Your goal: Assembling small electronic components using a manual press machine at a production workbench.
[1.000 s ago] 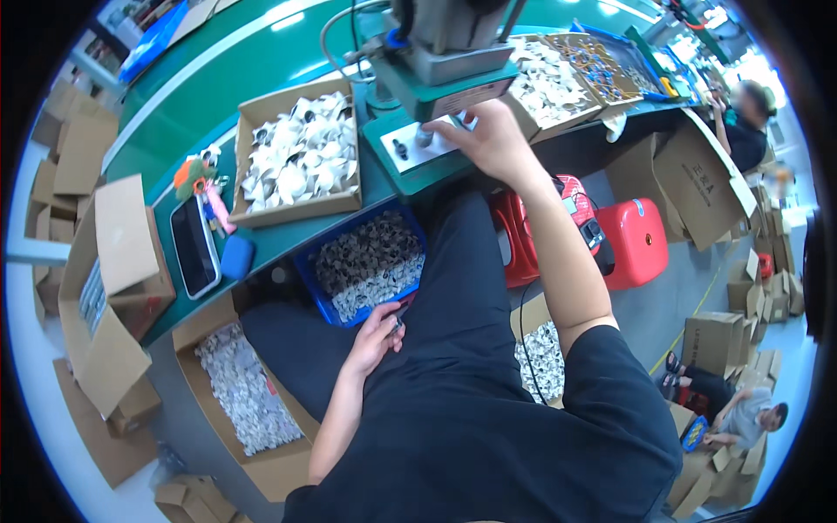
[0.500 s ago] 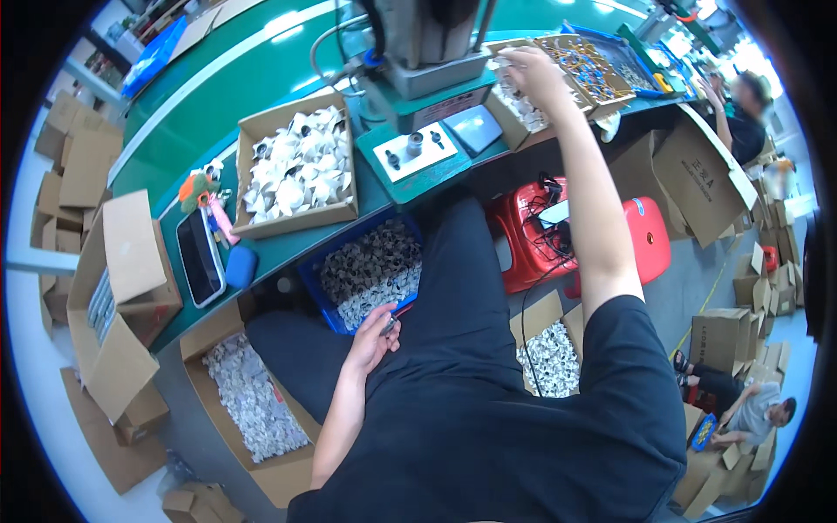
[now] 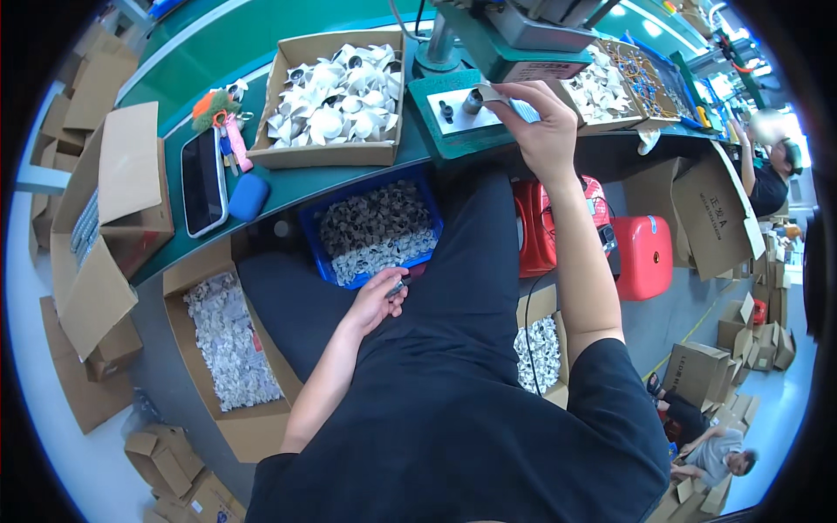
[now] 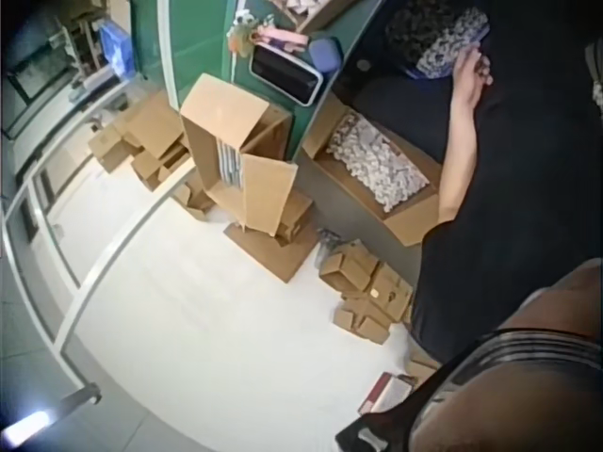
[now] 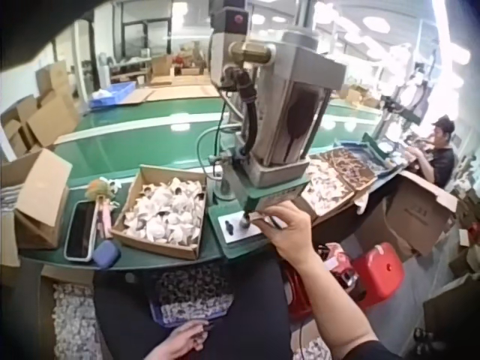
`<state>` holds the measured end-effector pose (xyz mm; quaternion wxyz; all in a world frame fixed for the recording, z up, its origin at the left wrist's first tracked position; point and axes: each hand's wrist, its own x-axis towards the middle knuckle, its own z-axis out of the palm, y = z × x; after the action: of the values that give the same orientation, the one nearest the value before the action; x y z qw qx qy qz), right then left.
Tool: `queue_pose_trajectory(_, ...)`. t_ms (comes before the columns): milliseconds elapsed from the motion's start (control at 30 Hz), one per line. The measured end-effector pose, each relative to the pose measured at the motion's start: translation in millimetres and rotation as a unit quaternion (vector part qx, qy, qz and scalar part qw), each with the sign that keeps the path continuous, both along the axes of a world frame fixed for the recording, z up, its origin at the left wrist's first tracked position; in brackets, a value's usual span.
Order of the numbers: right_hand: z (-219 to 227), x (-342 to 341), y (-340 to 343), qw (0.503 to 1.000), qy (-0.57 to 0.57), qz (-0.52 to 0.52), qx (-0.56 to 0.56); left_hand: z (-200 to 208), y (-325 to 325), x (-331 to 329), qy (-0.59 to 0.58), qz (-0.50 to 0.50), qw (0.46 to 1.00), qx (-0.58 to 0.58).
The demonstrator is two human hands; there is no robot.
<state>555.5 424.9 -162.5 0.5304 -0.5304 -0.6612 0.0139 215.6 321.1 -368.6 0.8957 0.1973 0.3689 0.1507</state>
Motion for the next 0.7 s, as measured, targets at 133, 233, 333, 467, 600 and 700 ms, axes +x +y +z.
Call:
queue_pose_trajectory(133,1.8,-7.6,1.6,0.994,-0.103,-0.012,0.023,1.0,0.6,-3.7,-0.002,0.010,1.000,0.003)
queue_pose_trajectory(233,8.3,-11.6,0.0,0.987,-0.161,-0.015,0.015,2.2,2.0,-4.5,0.001,0.017,1.000,-0.003)
queue_pose_trajectory(333,17.7,-10.8,4.6,0.975,-0.221,-0.017,0.020,1.7,5.8,-3.6,0.018,0.002,1.000,0.007)
queue_pose_trajectory(467,18.0,-2.3,8.4,0.953,-0.298,-0.007,0.053,-2.0,9.1,-1.1,0.007,-0.006,1.000,0.017)
queue_pose_trajectory(600,18.8,-2.1,7.1,0.931,-0.354,0.001,0.090,-3.0,9.3,2.1,0.012,-0.012,1.000,0.016)
queue_pose_trajectory(700,19.9,-6.3,3.2,0.913,-0.395,-0.011,0.098,-3.9,2.1,-2.6,0.020,-0.006,1.000,0.006)
